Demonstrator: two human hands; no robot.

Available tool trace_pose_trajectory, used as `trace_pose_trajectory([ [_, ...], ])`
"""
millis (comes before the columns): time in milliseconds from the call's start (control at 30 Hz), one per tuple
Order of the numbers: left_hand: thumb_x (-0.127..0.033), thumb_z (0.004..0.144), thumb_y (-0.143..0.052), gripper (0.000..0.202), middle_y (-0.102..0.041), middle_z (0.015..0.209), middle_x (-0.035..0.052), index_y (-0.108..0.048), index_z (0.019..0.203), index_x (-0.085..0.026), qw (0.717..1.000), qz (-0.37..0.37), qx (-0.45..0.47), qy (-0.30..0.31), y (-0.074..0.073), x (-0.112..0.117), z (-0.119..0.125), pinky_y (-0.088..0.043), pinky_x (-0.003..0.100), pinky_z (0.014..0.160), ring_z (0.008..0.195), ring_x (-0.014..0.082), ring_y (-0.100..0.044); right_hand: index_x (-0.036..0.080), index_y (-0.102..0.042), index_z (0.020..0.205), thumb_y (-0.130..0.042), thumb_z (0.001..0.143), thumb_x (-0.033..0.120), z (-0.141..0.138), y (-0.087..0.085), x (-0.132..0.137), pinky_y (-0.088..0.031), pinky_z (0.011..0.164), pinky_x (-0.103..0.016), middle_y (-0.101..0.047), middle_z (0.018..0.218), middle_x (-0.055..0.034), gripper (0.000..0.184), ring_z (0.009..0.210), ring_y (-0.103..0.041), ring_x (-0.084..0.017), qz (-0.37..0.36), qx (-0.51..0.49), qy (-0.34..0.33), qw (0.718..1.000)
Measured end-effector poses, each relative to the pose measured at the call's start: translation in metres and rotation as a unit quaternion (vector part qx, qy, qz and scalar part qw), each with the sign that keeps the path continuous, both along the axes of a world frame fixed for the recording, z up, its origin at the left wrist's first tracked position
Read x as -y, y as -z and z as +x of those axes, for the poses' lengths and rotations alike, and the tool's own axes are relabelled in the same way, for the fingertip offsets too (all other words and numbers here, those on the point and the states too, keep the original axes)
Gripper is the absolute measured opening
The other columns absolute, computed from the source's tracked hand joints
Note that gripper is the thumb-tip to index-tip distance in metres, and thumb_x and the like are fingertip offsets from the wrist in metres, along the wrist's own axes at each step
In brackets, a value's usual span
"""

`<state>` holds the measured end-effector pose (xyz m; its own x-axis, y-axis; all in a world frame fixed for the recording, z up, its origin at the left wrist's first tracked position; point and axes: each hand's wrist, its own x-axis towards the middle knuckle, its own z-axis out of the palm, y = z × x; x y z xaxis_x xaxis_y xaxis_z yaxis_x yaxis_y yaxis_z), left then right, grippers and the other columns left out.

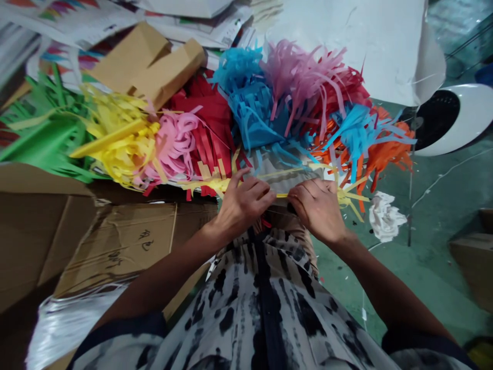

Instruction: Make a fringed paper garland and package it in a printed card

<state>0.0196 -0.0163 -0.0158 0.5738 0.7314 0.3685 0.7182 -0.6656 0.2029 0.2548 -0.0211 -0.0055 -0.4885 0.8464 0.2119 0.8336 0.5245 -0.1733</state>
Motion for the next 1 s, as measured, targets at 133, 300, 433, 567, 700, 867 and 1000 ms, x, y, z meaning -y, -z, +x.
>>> trace_pose_trajectory([
  [133, -0.028, 0.104, -0.065, 0.011, -0.080, 0.102, 0.0013, -0.073, 0.100, -0.022, 0.999, 0.010, 0.043, -0.026, 0.008, 0.002, -0.008, -0.042, 0.055, 0.119, 0.099, 0.0189, -0.070, 0.023, -0.069, 0.095, -0.050, 0.110, 0.037, 0.005, -0.001, 0.002, -0.031, 0.083, -0.041, -0.072, 0.092, -0.0058, 0.027, 0.093, -0.058, -0.026, -0.013, 0.020, 0.032, 0.999],
  [300, -0.029, 0.103, -0.064, 0.013, -0.079, 0.106, 0.0023, -0.076, 0.098, -0.025, 0.996, -0.044, 0.058, -0.054, 0.001, 0.003, -0.021, -0.028, 0.062, 0.126, 0.112, 0.0242, -0.068, 0.021, -0.068, 0.095, -0.049, 0.110, 0.036, 0.010, -0.011, -0.007, -0.031, 0.085, -0.042, -0.072, 0.093, -0.0068, 0.028, 0.098, -0.058, -0.028, -0.072, 0.031, 0.006, 0.997],
  [433, -0.031, 0.099, -0.069, 0.011, -0.074, 0.111, 0.0063, -0.075, 0.093, -0.024, 0.986, -0.110, 0.084, -0.093, -0.011, 0.001, -0.021, -0.029, 0.064, 0.125, 0.119, 0.0290, -0.063, 0.020, -0.068, 0.090, -0.052, 0.107, 0.034, 0.010, -0.019, -0.019, -0.029, 0.083, -0.041, -0.070, 0.091, -0.0069, 0.027, 0.098, -0.057, -0.028, -0.108, 0.042, -0.026, 0.993],
  [567, -0.028, 0.094, -0.073, 0.008, -0.068, 0.116, 0.0089, -0.074, 0.088, -0.022, 0.975, -0.162, 0.093, -0.118, -0.017, -0.004, -0.015, -0.036, 0.062, 0.120, 0.123, 0.0315, -0.058, 0.020, -0.065, 0.087, -0.056, 0.105, 0.034, 0.007, -0.023, -0.026, -0.028, 0.081, -0.041, -0.068, 0.088, -0.0075, 0.025, 0.095, -0.057, -0.029, -0.108, 0.070, -0.028, 0.991],
  [700, -0.025, 0.092, -0.073, 0.008, -0.067, 0.116, 0.0093, -0.073, 0.085, -0.021, 0.972, -0.174, 0.093, -0.130, -0.019, -0.007, -0.010, -0.036, 0.062, 0.120, 0.124, 0.0320, -0.057, 0.021, -0.063, 0.086, -0.057, 0.103, 0.034, 0.007, -0.023, -0.025, -0.028, 0.082, -0.040, -0.067, 0.087, -0.0069, 0.023, 0.096, -0.056, -0.029, -0.100, 0.063, -0.019, 0.993],
  [867, -0.021, 0.093, -0.071, 0.019, -0.070, 0.119, 0.0078, -0.078, 0.110, -0.027, 0.980, -0.139, 0.085, -0.116, -0.016, -0.003, -0.009, -0.026, 0.071, 0.124, 0.125, 0.0326, -0.057, 0.022, -0.063, 0.092, -0.056, 0.104, 0.036, 0.013, -0.011, -0.016, -0.029, 0.082, -0.040, -0.069, 0.090, -0.0061, 0.020, 0.097, -0.057, -0.028, -0.059, 0.013, 0.027, 0.998],
  [1000, -0.009, 0.097, -0.060, 0.038, -0.078, 0.109, 0.0012, -0.077, 0.119, -0.035, 0.998, -0.046, 0.036, -0.025, -0.011, 0.007, -0.008, -0.019, 0.071, 0.128, 0.119, 0.0279, -0.062, 0.023, -0.065, 0.103, -0.053, 0.106, 0.034, 0.017, -0.001, -0.010, -0.030, 0.084, -0.041, -0.073, 0.096, -0.0047, 0.016, 0.099, -0.059, -0.028, -0.031, -0.012, 0.039, 0.999],
])
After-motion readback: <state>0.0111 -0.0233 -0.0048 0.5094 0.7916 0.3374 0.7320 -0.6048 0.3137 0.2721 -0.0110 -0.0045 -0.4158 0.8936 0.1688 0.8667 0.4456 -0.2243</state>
